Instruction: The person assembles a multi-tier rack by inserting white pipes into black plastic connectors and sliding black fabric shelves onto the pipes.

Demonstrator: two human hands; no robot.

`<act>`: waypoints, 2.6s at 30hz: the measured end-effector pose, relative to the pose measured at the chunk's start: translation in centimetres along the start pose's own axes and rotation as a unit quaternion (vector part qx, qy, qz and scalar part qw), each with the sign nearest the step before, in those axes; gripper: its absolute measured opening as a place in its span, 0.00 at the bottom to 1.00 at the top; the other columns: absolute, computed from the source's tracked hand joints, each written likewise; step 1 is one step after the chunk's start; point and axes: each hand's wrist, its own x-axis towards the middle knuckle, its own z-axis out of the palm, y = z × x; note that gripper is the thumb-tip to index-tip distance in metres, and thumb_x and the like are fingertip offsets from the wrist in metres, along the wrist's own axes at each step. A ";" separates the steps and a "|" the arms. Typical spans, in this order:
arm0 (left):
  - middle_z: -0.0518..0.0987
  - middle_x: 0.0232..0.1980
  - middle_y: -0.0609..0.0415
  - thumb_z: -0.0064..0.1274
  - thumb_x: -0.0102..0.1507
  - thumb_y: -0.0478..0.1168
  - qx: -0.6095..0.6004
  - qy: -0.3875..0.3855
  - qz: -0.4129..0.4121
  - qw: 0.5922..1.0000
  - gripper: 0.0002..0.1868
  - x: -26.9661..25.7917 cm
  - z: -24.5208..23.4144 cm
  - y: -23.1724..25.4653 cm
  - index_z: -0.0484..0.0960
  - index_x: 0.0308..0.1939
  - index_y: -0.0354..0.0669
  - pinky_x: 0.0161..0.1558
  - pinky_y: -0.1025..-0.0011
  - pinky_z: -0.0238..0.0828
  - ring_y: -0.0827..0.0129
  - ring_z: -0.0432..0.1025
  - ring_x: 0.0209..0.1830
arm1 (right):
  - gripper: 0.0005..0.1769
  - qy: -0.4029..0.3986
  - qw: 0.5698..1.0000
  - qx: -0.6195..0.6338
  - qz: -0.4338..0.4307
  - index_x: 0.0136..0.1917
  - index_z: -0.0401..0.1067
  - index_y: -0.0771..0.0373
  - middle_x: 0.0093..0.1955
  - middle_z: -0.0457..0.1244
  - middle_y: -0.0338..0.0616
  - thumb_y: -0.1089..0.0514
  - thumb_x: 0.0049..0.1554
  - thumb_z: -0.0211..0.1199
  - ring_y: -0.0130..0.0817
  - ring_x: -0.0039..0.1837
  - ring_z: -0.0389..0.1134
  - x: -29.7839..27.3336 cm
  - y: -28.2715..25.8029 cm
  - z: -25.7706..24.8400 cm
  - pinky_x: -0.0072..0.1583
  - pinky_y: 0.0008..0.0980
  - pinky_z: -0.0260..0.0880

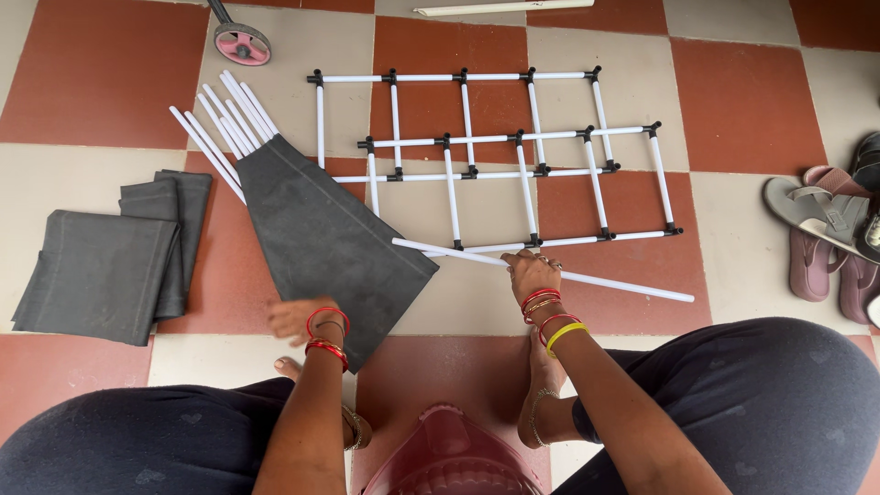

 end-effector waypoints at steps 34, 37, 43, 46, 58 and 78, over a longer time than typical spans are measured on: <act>0.70 0.58 0.53 0.49 0.64 0.26 0.123 -0.308 0.521 0.786 0.13 -5.3 5.1 11.5 0.84 0.45 0.44 0.55 0.65 0.75 0.60 0.73 0.57 | 0.16 -0.051 0.996 -0.028 0.073 0.51 0.80 0.39 0.53 0.69 0.36 0.60 0.60 0.56 0.38 0.61 0.69 -2.0 7.0 1.6 0.65 0.46 0.63; 0.72 0.58 0.54 0.44 0.63 0.19 0.078 -0.329 0.484 0.807 0.18 -4.7 4.9 11.8 0.83 0.46 0.41 0.57 0.69 0.77 0.67 0.79 0.51 | 0.17 -0.023 0.997 0.013 0.074 0.52 0.79 0.39 0.54 0.69 0.35 0.60 0.59 0.56 0.39 0.61 0.69 -1.8 7.0 1.0 0.65 0.47 0.64; 0.70 0.62 0.55 0.44 0.61 0.17 0.109 -0.320 0.489 0.804 0.23 -4.8 5.0 11.9 0.82 0.52 0.43 0.59 0.69 0.75 0.63 0.76 0.54 | 0.15 0.001 0.995 0.059 0.079 0.53 0.79 0.40 0.53 0.69 0.35 0.59 0.60 0.57 0.40 0.61 0.69 -1.9 6.6 0.0 0.64 0.48 0.64; 0.70 0.62 0.55 0.43 0.63 0.19 0.112 -0.326 0.487 0.803 0.21 -5.1 4.6 12.2 0.81 0.52 0.42 0.60 0.68 0.75 0.63 0.76 0.54 | 0.15 0.002 0.995 0.063 0.073 0.53 0.79 0.40 0.54 0.69 0.35 0.59 0.61 0.56 0.41 0.61 0.68 -1.9 6.1 -0.3 0.63 0.48 0.65; 0.70 0.64 0.56 0.43 0.58 0.14 0.144 -0.335 0.504 0.783 0.29 -5.3 3.9 12.9 0.79 0.55 0.45 0.61 0.67 0.74 0.60 0.74 0.58 | 0.15 -0.005 0.997 0.034 0.066 0.52 0.79 0.40 0.54 0.70 0.35 0.59 0.59 0.57 0.39 0.61 0.69 -1.5 6.1 0.3 0.64 0.47 0.64; 0.74 0.61 0.56 0.43 0.61 0.17 0.137 -0.327 0.505 0.787 0.25 -5.0 4.1 13.2 0.81 0.53 0.45 0.62 0.68 0.74 0.62 0.75 0.59 | 0.17 -0.008 0.996 0.022 0.083 0.53 0.79 0.38 0.54 0.69 0.33 0.60 0.60 0.58 0.38 0.61 0.69 -1.8 6.6 0.3 0.65 0.47 0.64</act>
